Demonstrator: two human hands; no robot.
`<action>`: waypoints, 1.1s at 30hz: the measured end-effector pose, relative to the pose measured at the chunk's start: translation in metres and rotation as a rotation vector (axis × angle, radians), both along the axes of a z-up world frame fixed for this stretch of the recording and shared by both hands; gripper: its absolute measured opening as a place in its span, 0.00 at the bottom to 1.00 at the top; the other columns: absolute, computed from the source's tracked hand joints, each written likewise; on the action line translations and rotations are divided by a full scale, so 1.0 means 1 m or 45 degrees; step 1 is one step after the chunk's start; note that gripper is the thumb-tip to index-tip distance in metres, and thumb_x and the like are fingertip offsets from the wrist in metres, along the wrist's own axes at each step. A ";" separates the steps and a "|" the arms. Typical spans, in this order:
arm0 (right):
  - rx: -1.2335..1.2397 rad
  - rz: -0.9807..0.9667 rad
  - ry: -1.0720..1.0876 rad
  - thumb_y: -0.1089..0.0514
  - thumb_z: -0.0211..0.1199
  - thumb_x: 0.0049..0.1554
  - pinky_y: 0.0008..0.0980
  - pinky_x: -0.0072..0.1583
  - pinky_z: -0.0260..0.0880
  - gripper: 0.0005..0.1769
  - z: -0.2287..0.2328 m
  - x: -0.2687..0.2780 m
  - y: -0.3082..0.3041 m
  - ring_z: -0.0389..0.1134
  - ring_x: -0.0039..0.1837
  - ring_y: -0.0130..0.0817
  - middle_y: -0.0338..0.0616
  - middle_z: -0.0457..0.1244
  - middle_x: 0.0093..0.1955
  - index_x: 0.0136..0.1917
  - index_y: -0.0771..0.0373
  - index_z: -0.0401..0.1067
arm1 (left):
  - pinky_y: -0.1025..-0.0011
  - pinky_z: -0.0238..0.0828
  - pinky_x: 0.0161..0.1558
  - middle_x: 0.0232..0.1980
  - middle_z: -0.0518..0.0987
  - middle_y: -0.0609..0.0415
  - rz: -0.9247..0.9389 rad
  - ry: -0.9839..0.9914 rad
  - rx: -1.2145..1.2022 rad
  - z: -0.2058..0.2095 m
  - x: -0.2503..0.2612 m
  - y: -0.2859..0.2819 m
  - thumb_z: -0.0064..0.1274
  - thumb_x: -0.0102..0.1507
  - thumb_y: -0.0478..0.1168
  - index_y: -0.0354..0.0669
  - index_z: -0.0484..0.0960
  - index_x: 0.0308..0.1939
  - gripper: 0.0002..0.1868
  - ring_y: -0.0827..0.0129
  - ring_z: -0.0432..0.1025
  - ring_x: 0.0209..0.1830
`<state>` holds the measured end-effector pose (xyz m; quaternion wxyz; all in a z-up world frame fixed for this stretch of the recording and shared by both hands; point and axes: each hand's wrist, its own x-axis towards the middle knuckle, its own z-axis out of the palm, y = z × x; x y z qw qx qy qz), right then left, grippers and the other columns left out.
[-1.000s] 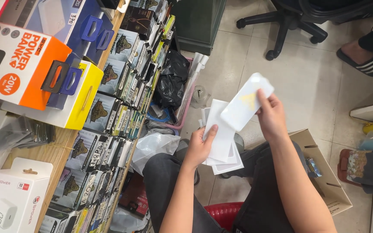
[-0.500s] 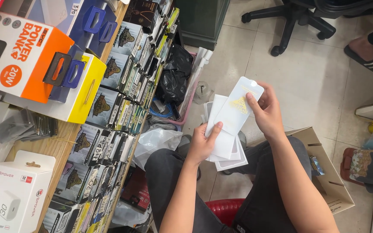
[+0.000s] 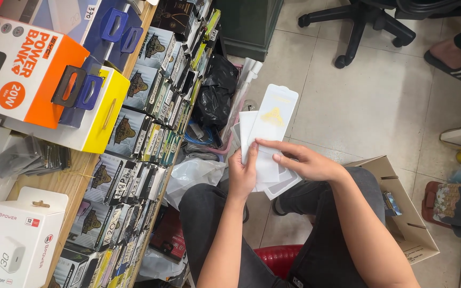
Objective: Packaging mobile phone screen protectors into protective sleeves and retail boxes.
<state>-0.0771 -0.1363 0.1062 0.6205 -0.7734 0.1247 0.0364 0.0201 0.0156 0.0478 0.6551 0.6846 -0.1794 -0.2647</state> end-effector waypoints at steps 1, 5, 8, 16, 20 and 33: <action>0.041 0.030 0.006 0.54 0.50 0.64 0.64 0.63 0.71 0.28 0.001 0.000 -0.001 0.72 0.62 0.65 0.69 0.67 0.65 0.77 0.53 0.64 | 0.78 0.74 0.32 0.28 0.82 0.54 -0.003 0.006 0.003 0.008 0.000 0.000 0.47 0.72 0.52 0.40 0.83 0.35 0.21 0.80 0.72 0.29; 0.108 -0.071 -0.050 0.54 0.47 0.66 0.65 0.65 0.67 0.27 -0.006 -0.004 -0.010 0.65 0.70 0.66 0.69 0.62 0.72 0.75 0.60 0.66 | 0.80 0.73 0.31 0.28 0.83 0.55 -0.049 0.038 0.013 -0.003 -0.002 -0.002 0.47 0.72 0.53 0.43 0.83 0.34 0.21 0.81 0.72 0.27; 0.189 -0.357 -0.136 0.50 0.45 0.68 0.52 0.65 0.71 0.29 -0.030 -0.004 -0.023 0.67 0.68 0.49 0.57 0.58 0.77 0.81 0.51 0.58 | 0.79 0.74 0.33 0.27 0.82 0.54 -0.079 0.043 0.008 -0.033 -0.007 0.000 0.49 0.72 0.52 0.41 0.83 0.34 0.20 0.79 0.73 0.27; 0.108 -0.495 -0.227 0.53 0.46 0.69 0.52 0.68 0.66 0.33 -0.045 -0.008 -0.033 0.64 0.69 0.50 0.63 0.58 0.73 0.85 0.47 0.45 | 0.79 0.74 0.31 0.27 0.82 0.54 -0.179 0.052 0.060 -0.045 -0.009 -0.002 0.49 0.72 0.54 0.43 0.83 0.35 0.20 0.77 0.74 0.25; 0.090 -0.153 -0.115 0.57 0.54 0.63 0.61 0.69 0.64 0.31 -0.009 -0.004 -0.010 0.62 0.73 0.61 0.67 0.59 0.74 0.80 0.54 0.59 | 0.79 0.72 0.31 0.28 0.83 0.53 -0.111 -0.006 0.079 -0.022 -0.006 -0.001 0.46 0.73 0.53 0.43 0.83 0.36 0.21 0.78 0.73 0.26; 0.319 -0.511 -0.220 0.52 0.50 0.67 0.49 0.69 0.67 0.30 -0.024 -0.007 -0.029 0.63 0.73 0.42 0.55 0.57 0.77 0.81 0.48 0.56 | 0.78 0.74 0.31 0.28 0.83 0.51 -0.210 0.017 0.114 -0.027 -0.011 -0.002 0.48 0.71 0.54 0.42 0.84 0.36 0.21 0.74 0.75 0.25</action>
